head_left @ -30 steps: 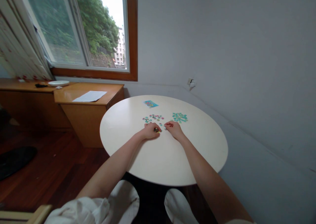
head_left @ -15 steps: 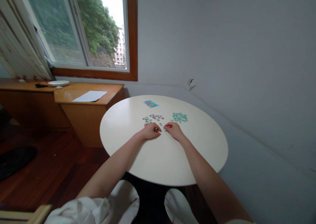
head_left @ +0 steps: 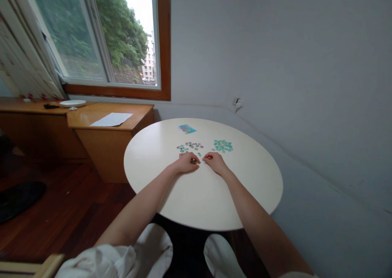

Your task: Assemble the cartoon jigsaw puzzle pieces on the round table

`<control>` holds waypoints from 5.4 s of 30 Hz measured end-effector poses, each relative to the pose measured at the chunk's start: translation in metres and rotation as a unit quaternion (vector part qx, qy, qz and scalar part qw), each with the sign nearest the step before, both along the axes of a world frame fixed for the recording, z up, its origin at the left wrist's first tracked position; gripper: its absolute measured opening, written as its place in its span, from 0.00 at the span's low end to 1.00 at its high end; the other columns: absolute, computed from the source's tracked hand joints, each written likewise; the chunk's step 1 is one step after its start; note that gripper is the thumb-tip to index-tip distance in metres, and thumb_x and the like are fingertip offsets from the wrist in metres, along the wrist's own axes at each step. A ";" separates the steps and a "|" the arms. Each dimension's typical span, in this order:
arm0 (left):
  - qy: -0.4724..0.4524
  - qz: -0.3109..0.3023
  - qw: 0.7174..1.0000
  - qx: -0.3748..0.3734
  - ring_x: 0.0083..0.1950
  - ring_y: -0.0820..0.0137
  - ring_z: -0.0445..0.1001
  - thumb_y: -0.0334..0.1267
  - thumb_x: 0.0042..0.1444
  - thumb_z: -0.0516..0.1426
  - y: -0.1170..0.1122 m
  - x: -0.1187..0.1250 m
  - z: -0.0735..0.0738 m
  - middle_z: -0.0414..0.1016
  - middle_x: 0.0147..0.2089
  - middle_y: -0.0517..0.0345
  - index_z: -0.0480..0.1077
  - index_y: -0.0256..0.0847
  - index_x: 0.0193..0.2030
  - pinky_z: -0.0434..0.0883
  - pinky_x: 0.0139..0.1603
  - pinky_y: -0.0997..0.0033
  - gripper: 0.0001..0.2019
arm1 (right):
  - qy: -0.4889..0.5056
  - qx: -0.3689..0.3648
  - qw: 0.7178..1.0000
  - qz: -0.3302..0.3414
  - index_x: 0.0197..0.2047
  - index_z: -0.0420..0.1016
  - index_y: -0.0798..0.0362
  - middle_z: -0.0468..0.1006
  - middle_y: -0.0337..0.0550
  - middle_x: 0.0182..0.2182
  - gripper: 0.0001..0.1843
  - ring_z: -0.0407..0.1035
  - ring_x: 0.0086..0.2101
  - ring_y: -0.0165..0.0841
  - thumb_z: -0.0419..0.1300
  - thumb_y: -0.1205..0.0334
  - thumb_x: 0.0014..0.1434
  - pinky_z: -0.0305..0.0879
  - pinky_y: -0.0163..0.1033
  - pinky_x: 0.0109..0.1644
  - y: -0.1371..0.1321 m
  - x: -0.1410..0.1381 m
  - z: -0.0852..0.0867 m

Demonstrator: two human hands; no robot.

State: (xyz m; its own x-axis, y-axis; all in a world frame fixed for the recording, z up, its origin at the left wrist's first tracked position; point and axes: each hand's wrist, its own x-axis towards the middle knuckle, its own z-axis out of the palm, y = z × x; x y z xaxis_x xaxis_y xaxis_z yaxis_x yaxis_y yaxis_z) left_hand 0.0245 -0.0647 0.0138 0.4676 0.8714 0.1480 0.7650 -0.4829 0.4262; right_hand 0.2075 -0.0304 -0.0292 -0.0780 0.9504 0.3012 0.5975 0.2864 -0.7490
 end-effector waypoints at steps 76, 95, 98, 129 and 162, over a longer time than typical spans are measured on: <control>-0.097 0.122 0.987 0.024 0.36 0.69 0.72 0.32 0.52 0.53 0.016 -0.006 -0.010 0.77 0.35 0.54 0.75 0.37 0.33 0.67 0.41 0.71 0.09 | -0.088 -0.028 0.996 0.019 0.33 0.78 0.56 0.74 0.39 0.23 0.12 0.65 0.25 0.28 0.64 0.60 0.44 0.59 0.33 0.29 -0.011 0.007 0.018; -0.065 0.086 0.994 -0.008 0.34 0.71 0.72 0.40 0.47 0.58 0.013 -0.008 -0.012 0.76 0.31 0.59 0.75 0.40 0.34 0.66 0.38 0.74 0.08 | -0.072 -0.028 0.997 0.017 0.36 0.78 0.57 0.72 0.37 0.23 0.14 0.63 0.24 0.27 0.64 0.60 0.44 0.58 0.33 0.29 -0.011 0.008 0.014; -0.059 0.083 0.995 -0.018 0.34 0.72 0.72 0.41 0.47 0.59 0.014 -0.008 -0.014 0.76 0.31 0.61 0.75 0.41 0.34 0.65 0.38 0.74 0.09 | -0.077 -0.024 0.997 0.012 0.36 0.78 0.56 0.72 0.37 0.23 0.15 0.63 0.25 0.28 0.65 0.59 0.44 0.58 0.33 0.30 -0.010 0.008 0.013; -0.088 0.095 0.991 -0.021 0.37 0.70 0.72 0.40 0.45 0.60 0.011 -0.009 -0.008 0.76 0.36 0.59 0.76 0.41 0.35 0.65 0.40 0.74 0.10 | -0.037 -0.028 0.999 0.001 0.27 0.74 0.55 0.70 0.36 0.20 0.09 0.62 0.23 0.28 0.66 0.60 0.40 0.55 0.32 0.27 -0.011 0.010 0.011; -0.068 0.062 0.996 -0.019 0.34 0.72 0.71 0.39 0.46 0.59 0.011 -0.005 -0.014 0.76 0.33 0.59 0.76 0.40 0.36 0.64 0.37 0.75 0.10 | -0.002 -0.020 1.000 0.019 0.29 0.75 0.56 0.72 0.36 0.21 0.08 0.64 0.24 0.28 0.64 0.65 0.41 0.59 0.33 0.30 -0.008 0.010 0.008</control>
